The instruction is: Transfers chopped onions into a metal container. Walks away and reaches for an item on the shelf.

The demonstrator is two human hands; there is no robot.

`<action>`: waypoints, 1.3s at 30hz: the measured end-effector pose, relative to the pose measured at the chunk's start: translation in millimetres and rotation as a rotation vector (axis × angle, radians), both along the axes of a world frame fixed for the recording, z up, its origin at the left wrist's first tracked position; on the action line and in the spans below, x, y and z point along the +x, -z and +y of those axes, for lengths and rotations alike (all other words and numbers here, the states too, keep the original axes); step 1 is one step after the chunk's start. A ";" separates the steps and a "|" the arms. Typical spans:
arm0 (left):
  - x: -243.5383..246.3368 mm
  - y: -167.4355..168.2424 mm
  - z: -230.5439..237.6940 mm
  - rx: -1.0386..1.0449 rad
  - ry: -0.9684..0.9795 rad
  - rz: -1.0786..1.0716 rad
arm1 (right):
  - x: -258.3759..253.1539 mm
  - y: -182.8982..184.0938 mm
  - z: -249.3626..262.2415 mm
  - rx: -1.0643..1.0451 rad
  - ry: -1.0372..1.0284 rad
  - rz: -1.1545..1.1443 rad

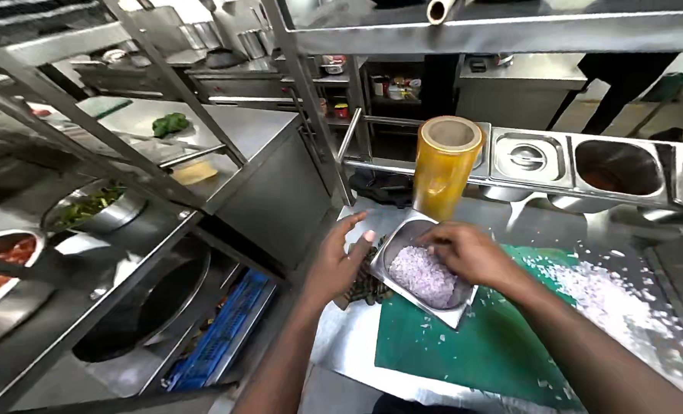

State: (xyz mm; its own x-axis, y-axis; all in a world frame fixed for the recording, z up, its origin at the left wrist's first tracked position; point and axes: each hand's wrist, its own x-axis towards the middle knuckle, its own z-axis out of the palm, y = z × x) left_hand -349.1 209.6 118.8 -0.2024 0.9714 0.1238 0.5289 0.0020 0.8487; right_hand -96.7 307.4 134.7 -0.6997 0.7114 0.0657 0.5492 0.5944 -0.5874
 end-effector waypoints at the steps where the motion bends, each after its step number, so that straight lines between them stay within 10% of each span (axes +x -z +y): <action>1: -8.5 5.9 -2.2 0.004 -0.019 -0.002 | 4.0 -16.4 -3.2 0.044 0.037 0.030; 5: -11.9 9.5 3.9 0.187 -0.057 -0.033 | 1.3 -24.9 -11.7 0.342 0.155 0.300; 10: 19.9 -9.4 19.9 0.026 0.105 -0.085 | -5.7 19.3 -16.7 -0.043 0.040 -0.013; 14: 55.6 -22.6 25.4 0.075 0.127 -0.521 | -6.0 -20.8 -34.0 0.149 0.137 0.430; 24: 271.0 -6.7 43.2 -0.055 0.416 -1.253 | 110.7 31.7 -67.7 0.515 0.412 0.708; 28: 339.9 31.1 53.6 -0.680 0.047 -1.002 | 207.5 123.4 -78.8 0.106 0.767 0.400; 33: 379.9 50.4 50.4 -0.685 -0.016 -0.996 | 211.0 96.8 -98.6 0.057 0.761 0.631; 39: 333.8 18.4 45.9 -0.685 0.231 -0.827 | 251.4 152.9 -90.8 -0.100 0.794 0.303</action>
State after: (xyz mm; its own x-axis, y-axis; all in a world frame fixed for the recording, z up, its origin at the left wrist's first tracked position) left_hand -15.4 255.5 100.4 0.2213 0.8078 -0.5463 -0.1551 0.5822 0.7981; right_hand 154.7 216.6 -18.2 0.0460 0.9957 0.0804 0.5918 0.0377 -0.8052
